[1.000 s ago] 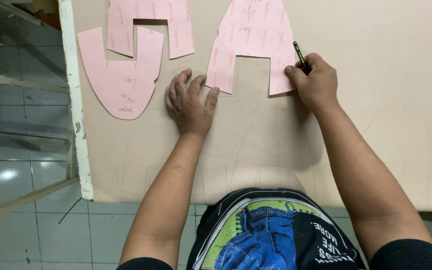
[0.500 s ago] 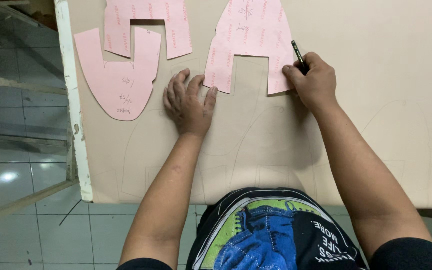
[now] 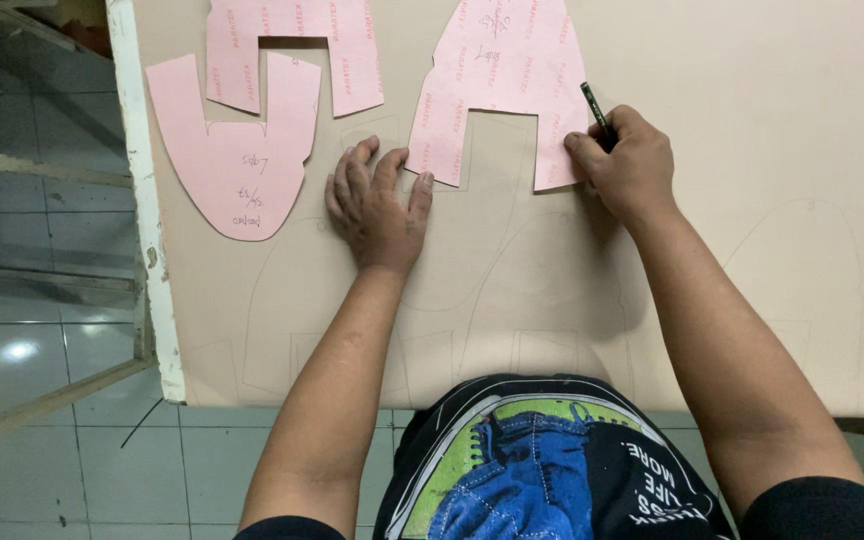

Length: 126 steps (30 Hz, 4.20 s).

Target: The person places pink paper shoe-pattern templates onto a large sheet of tan material on the work table and traces around each template edge with a pen. They reposition and flip the templates repeatedly to trace multiple outlines across the sheet, holding each template steady with one hand while tracing with the other.

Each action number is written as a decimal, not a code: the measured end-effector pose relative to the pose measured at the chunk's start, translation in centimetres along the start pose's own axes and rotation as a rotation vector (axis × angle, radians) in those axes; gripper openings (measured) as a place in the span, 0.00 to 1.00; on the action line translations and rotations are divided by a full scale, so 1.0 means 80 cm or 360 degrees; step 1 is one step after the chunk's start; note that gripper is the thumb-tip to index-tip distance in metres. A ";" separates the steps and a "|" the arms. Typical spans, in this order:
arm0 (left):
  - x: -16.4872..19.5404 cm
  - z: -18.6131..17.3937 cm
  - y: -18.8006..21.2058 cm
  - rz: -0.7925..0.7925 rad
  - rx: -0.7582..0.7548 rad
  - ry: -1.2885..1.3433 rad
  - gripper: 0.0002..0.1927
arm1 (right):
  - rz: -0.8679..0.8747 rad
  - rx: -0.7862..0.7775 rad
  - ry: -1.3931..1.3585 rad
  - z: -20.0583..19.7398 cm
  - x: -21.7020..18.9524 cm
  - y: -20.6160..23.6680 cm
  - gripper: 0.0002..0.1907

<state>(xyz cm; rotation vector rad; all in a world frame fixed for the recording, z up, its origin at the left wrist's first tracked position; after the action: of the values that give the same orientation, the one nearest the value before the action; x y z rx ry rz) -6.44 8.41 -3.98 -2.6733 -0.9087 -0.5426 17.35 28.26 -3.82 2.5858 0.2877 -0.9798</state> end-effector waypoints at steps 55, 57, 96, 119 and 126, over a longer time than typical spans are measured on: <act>-0.005 -0.008 0.007 -0.0038 0.0022 0.0054 0.24 | -0.0128 0.0024 0.0044 0.002 0.002 0.013 0.15; -0.006 -0.009 0.006 -0.0047 0.0042 0.0069 0.27 | -0.0107 0.0019 0.0009 0.001 0.003 0.014 0.15; -0.004 -0.011 0.009 -0.0096 -0.0018 0.0101 0.20 | -0.0058 0.0037 -0.0060 -0.005 0.002 0.017 0.13; 0.000 -0.019 0.010 -0.0066 -0.0005 0.0116 0.19 | -0.0040 0.0011 0.0032 -0.003 0.006 0.018 0.15; 0.018 -0.017 0.006 0.0109 -0.0038 0.0033 0.16 | -0.0175 0.0066 0.0208 0.000 -0.001 0.020 0.17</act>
<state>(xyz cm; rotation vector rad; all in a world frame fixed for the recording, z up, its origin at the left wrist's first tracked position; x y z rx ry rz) -5.40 8.30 -2.20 -2.7033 -0.8068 -0.5682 17.77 26.78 -3.33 2.7018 0.4525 -0.8624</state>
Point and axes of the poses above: each hand's wrist, its own y-axis away from the middle knuckle, its own z-axis out of the palm, x = y × z, the point moved 9 cm from there along -y, towards the middle knuckle, and after that the axes turned 1 degree about x, right-handed, at the moved point
